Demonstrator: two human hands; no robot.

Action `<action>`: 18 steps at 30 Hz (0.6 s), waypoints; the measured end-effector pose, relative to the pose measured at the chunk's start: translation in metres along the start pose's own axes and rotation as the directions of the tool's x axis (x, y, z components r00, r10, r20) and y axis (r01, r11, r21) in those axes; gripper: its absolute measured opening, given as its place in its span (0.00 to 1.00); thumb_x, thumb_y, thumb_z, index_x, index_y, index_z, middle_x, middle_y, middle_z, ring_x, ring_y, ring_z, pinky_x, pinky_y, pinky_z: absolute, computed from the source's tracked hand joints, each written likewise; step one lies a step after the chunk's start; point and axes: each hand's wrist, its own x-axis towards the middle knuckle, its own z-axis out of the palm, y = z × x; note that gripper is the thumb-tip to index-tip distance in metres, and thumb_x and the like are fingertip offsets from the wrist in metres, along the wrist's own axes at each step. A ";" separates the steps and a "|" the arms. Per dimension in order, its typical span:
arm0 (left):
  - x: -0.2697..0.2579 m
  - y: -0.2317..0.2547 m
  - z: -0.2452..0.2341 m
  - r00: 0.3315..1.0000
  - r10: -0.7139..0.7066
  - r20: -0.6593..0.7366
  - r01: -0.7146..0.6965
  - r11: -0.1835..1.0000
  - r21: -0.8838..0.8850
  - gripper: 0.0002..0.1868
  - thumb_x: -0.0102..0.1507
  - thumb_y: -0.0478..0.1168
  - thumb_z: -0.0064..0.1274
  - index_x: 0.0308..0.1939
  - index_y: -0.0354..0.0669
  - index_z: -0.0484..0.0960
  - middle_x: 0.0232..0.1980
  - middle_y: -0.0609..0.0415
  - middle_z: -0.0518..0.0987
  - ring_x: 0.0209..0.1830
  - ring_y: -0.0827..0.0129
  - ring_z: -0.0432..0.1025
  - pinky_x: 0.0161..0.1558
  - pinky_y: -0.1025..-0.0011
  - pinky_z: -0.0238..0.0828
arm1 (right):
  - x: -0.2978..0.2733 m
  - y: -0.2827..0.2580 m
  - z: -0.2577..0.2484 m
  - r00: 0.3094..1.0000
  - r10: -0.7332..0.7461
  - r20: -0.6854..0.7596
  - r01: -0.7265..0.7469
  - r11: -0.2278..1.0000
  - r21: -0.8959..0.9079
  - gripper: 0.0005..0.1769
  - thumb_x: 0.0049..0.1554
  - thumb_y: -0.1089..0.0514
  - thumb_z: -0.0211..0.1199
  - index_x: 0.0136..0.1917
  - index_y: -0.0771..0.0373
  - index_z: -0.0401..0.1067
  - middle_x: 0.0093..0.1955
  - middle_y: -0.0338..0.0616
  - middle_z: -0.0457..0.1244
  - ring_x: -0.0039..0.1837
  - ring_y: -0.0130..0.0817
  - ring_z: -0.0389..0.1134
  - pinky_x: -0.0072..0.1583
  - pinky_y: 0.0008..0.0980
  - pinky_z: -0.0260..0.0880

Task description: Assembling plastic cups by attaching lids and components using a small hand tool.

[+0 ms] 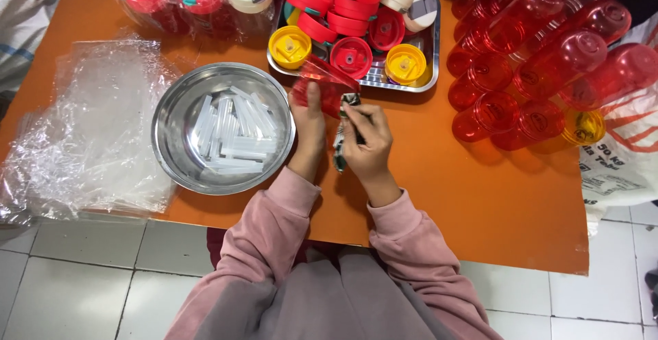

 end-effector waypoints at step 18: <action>-0.036 0.013 0.000 0.886 0.054 0.460 -0.310 0.806 0.504 0.60 0.35 0.52 0.83 0.64 0.43 0.64 0.57 0.42 0.73 0.62 0.44 0.70 0.63 0.53 0.69 | -0.011 0.087 -0.055 0.824 0.529 0.203 -0.323 0.733 -0.599 0.08 0.59 0.54 0.69 0.47 0.60 0.80 0.48 0.47 0.65 0.56 0.51 0.67 0.58 0.47 0.69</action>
